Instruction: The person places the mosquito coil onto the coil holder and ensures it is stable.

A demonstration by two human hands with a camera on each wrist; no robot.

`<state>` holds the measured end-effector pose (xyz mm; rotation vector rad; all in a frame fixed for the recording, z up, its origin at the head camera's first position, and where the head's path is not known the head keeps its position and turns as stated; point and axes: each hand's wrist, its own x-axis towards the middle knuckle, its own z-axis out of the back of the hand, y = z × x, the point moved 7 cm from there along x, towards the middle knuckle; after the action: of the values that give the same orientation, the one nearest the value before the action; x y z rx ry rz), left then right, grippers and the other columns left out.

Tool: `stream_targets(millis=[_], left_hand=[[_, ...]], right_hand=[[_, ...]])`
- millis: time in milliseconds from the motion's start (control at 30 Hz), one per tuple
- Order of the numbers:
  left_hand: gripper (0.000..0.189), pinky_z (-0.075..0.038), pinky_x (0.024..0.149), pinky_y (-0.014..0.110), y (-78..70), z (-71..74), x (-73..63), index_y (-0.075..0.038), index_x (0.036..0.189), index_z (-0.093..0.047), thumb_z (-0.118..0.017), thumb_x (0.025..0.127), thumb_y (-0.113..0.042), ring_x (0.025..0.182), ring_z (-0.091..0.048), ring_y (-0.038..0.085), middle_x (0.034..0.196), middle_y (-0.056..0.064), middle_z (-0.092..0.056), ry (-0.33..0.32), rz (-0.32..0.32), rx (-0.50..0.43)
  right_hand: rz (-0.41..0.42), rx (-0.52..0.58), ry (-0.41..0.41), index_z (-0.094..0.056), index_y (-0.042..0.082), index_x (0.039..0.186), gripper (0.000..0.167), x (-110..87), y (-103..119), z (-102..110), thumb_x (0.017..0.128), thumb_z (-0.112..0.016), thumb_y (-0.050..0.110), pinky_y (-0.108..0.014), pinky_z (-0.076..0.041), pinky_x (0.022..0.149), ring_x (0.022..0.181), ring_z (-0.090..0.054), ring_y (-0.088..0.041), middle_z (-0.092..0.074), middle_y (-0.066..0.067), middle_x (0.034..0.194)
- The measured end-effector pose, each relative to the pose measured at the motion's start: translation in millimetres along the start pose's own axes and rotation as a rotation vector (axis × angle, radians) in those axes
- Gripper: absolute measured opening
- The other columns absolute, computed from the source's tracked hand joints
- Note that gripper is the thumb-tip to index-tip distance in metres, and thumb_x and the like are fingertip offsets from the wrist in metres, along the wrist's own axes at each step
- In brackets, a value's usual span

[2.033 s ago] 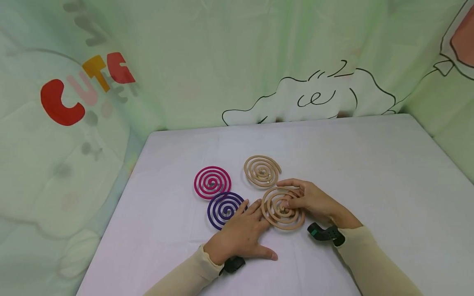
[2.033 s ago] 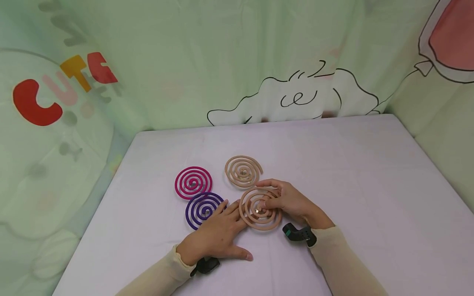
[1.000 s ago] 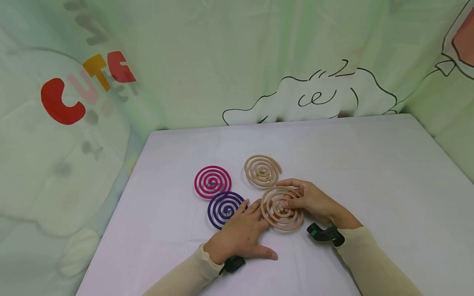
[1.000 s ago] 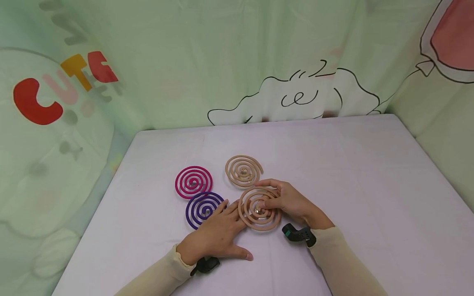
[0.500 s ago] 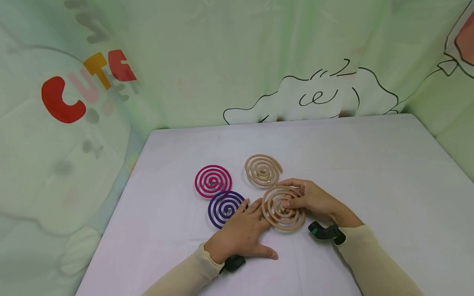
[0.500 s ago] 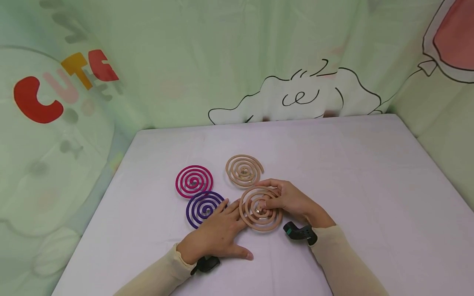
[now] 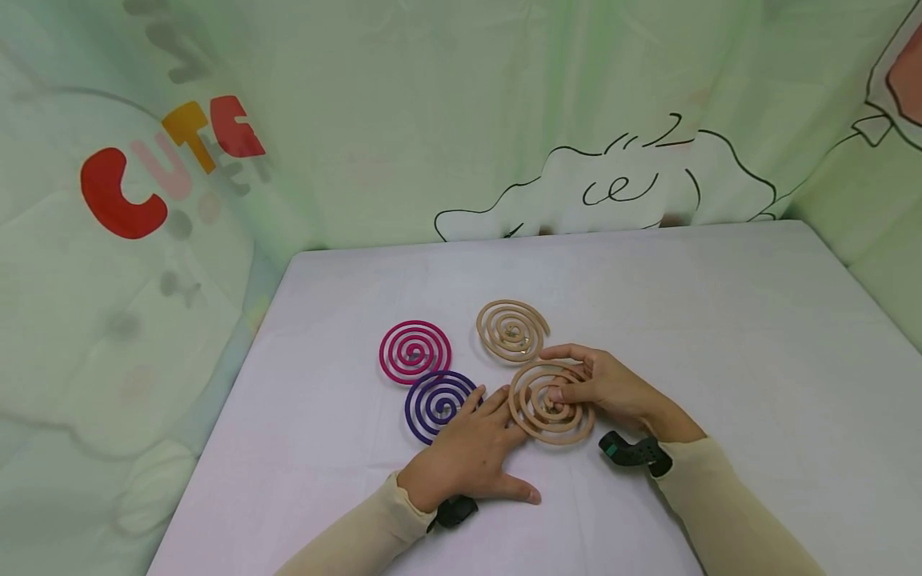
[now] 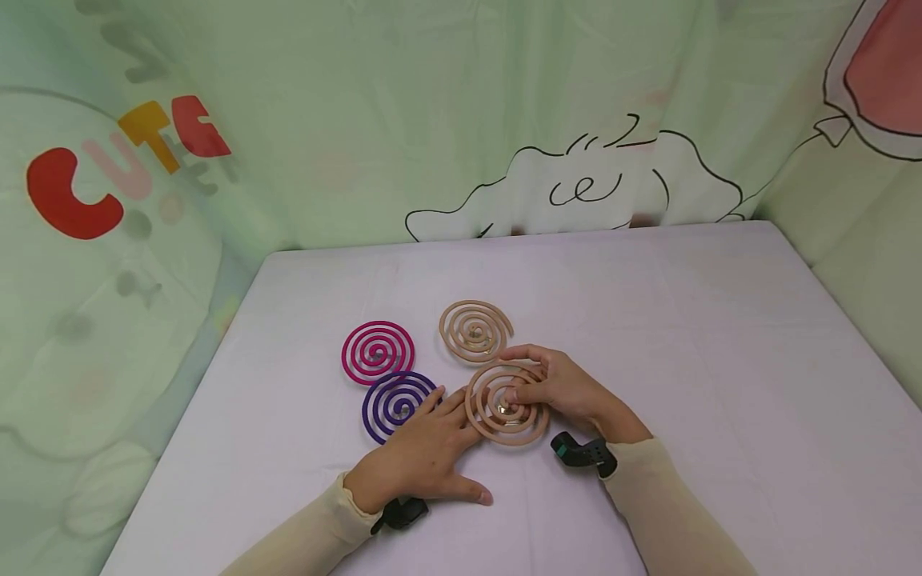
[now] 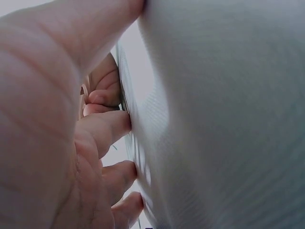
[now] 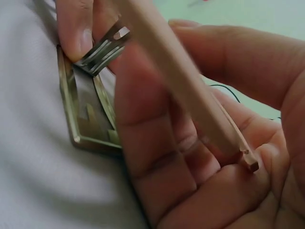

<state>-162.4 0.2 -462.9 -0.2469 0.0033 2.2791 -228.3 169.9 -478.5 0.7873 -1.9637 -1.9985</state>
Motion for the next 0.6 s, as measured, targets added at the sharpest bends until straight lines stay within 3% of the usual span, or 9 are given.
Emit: stream_targets(millis=[100, 233, 600], left_hand=[[0.109, -0.015, 0.127, 0.056, 0.0, 0.6, -0.4, -0.029, 0.167, -0.024, -0.061, 0.081, -0.086, 0.16, -0.017, 0.027, 0.174, 0.006, -0.019, -0.003, 0.001, 0.0], [0.11, -0.015, 0.127, 0.055, 0.1, 0.6, -0.3, -0.029, 0.167, -0.023, -0.06, 0.081, -0.086, 0.16, -0.017, 0.027, 0.173, 0.007, -0.021, 0.0, 0.003, 0.005], [0.111, -0.014, 0.128, 0.055, -0.4, 0.4, -0.1, -0.029, 0.168, -0.02, -0.059, 0.082, -0.086, 0.16, -0.017, 0.027, 0.174, 0.007, -0.019, 0.012, 0.006, 0.004]], right_hand=[[0.013, 0.01, 0.029, -0.034, -0.011, 0.153, 0.072, 0.3, 0.7, -1.4, 0.094, -0.074, 0.0, -0.023, -0.058, 0.075, 0.087, -0.071, -0.009, -0.076, -0.009, 0.102], [0.021, -0.009, 0.042, -0.037, -0.012, 0.152, 0.071, 0.8, 1.2, -1.6, 0.093, -0.075, 0.0, -0.023, -0.059, 0.078, 0.092, -0.072, -0.01, -0.075, -0.01, 0.11], [0.011, -0.104, -0.001, -0.045, -0.008, 0.15, 0.069, 0.7, 0.0, 0.6, 0.091, -0.078, 0.004, -0.022, -0.057, 0.076, 0.088, -0.069, -0.008, -0.074, -0.011, 0.11]])
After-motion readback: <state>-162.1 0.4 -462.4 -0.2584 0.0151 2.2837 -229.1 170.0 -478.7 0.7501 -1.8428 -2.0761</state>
